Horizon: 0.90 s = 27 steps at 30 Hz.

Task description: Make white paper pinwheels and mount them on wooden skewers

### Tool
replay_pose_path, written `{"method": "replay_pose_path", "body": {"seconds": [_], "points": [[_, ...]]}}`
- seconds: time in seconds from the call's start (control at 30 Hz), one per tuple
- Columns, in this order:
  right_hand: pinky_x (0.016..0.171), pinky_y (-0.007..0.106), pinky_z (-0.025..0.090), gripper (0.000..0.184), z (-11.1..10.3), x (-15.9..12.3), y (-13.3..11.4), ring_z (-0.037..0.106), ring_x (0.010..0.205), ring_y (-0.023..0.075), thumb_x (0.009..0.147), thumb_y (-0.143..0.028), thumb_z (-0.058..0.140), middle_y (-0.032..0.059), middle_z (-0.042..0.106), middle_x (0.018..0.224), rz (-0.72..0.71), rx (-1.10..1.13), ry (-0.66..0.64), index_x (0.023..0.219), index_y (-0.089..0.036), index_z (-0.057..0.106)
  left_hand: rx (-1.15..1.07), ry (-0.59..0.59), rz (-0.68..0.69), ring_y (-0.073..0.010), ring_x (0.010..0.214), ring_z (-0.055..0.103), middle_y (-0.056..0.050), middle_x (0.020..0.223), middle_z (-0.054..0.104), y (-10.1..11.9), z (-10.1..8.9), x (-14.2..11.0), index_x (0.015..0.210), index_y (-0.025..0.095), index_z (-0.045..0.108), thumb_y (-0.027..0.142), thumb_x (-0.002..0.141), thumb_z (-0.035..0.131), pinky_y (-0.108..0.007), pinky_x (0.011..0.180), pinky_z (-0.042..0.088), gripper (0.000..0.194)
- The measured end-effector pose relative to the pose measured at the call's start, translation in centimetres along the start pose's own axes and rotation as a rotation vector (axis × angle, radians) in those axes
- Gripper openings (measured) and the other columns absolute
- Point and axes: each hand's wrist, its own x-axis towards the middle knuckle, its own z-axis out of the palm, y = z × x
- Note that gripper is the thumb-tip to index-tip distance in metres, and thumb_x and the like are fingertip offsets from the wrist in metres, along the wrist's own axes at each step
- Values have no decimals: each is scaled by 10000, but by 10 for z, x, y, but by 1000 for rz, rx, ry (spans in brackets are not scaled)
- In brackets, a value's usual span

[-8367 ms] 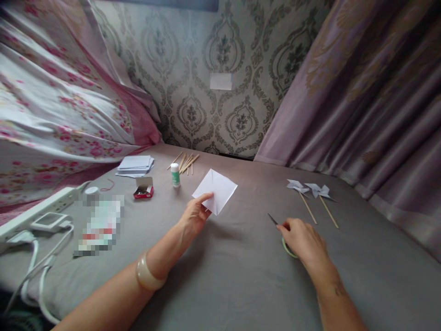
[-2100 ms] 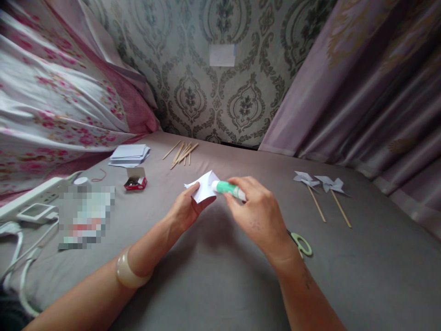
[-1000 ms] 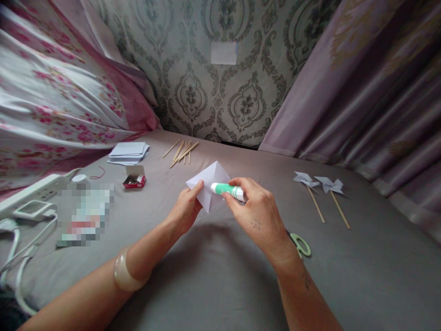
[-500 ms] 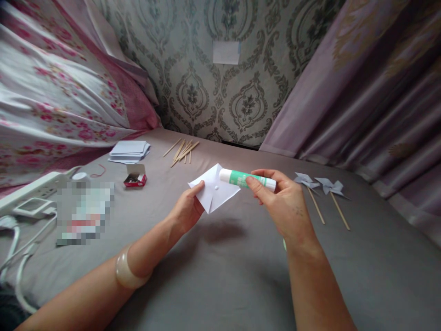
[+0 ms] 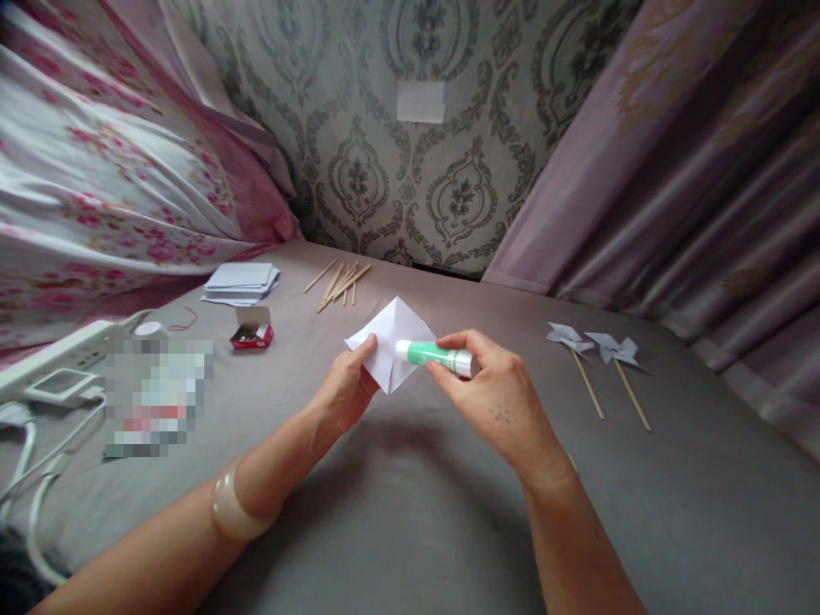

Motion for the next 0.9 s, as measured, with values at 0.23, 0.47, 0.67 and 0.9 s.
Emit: {"method": "replay_pose_path", "body": {"seconds": [0.23, 0.47, 0.67, 0.9], "points": [[566, 300, 474, 233, 13, -2, -1, 695, 663, 239, 754, -422, 668, 55, 733, 771, -36, -54, -6, 848, -223, 592, -9, -49, 133, -106, 603, 573, -27, 713, 661, 3, -4, 1, 771, 109, 642, 309, 727, 751, -237, 630, 469, 231], [605, 317, 490, 296, 26, -4, 1, 702, 696, 247, 767, -473, 664, 74, 735, 818, -3, 2, 27, 892, -214, 591, 86, -75, 217, -103, 578, 528, -4, 632, 608, 1, -7, 3, 690, 132, 635, 456, 670, 770, -239, 632, 433, 351], [578, 322, 512, 390, 36, -2, 6, 684, 652, 227, 751, -541, 663, 103, 722, 821, 128, 175, 63, 891, -184, 593, 201, -124, 280, -101, 528, 438, 31, 537, 495, -3, -9, 4, 582, 167, 567, 506, 715, 715, -237, 580, 366, 393], [608, 313, 516, 310, 31, -1, 11, 665, 666, 206, 772, -451, 677, 67, 717, 805, 37, 135, 35, 926, -182, 657, 258, -142, 269, -107, 530, 411, 30, 531, 466, -6, -10, 6, 571, 171, 561, 546, 705, 698, -240, 581, 350, 422]]}}
